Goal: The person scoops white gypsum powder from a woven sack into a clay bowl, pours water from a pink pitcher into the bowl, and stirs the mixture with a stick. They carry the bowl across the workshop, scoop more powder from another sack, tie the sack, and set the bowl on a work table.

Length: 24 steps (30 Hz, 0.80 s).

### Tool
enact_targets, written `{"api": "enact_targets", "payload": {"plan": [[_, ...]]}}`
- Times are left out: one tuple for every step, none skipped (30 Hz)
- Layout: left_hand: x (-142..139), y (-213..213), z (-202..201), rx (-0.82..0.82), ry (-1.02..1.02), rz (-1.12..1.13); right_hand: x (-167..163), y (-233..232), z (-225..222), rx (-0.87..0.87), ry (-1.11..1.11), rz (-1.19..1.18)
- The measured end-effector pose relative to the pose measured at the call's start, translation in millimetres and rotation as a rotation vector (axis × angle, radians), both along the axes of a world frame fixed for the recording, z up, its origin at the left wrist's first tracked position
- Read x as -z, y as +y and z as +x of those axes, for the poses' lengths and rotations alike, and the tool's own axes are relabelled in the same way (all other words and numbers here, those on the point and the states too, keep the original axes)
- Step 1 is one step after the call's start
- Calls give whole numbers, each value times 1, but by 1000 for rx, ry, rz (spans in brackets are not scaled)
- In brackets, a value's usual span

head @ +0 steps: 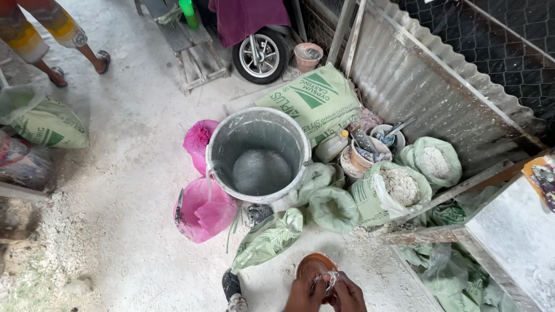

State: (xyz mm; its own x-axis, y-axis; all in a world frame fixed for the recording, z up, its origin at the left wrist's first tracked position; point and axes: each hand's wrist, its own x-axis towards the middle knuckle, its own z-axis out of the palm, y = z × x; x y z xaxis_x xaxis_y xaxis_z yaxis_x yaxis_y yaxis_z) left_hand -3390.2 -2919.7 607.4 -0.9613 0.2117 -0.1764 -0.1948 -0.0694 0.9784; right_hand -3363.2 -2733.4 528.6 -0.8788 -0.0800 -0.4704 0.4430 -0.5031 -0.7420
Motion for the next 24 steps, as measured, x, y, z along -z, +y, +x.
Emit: {"api": "enact_targets", "payload": {"plan": [[4,7,5,-31,166,-158,-4,1,-1,35,-6,7],[6,14,10,-64,330,-315,-7,0,-1,23,20,92],[7,19,13,-41,398,-363,-9,-2,-3,10,46,176],[6,23,14,-14,465,-409,-11,-3,-3,0,70,261],[3,27,15,15,526,-453,-10,-4,-4,87,-46,113],[1,31,15,56,513,-498,-10,-4,-5,171,-162,-35],[-2,34,13,99,501,-544,-9,-3,-6,256,-278,-185],[-5,37,11,144,489,-589,-8,2,-7,211,-217,-194],[-7,39,8,181,408,-656,-6,6,-7,166,-156,-201],[-9,39,3,220,323,-721,-6,13,-7,120,-98,-206],[-11,40,1,262,235,-782,-6,23,-7,66,-87,-223],[-12,40,-1,274,283,-780,-7,33,-6,11,-75,-238],[-14,41,-3,286,330,-778,-8,44,-5,-45,-64,-255],[-16,42,-3,293,378,-777,-9,55,-4,-48,-115,-183],[-19,44,-2,303,374,-739,-12,68,0,-53,-163,-111],[-22,48,0,314,368,-701,-13,79,5,-58,-214,-38],[-25,52,3,326,360,-662,-12,82,7,-19,-217,-17],[-28,57,7,304,339,-630,-10,85,10,22,-218,3],[-32,63,10,281,318,-599,-7,85,14,61,-218,25],[-34,67,11,258,301,-570,-4,84,17,140,-234,48],[-35,72,10,229,240,-556,-2,81,20,222,-246,72],[-35,74,8,198,180,-542,0,78,22,303,-258,96],[-34,74,6,165,119,-527,-1,76,23,361,-249,73],[-32,72,1,145,135,-535,-3,74,24,417,-241,48]]}}
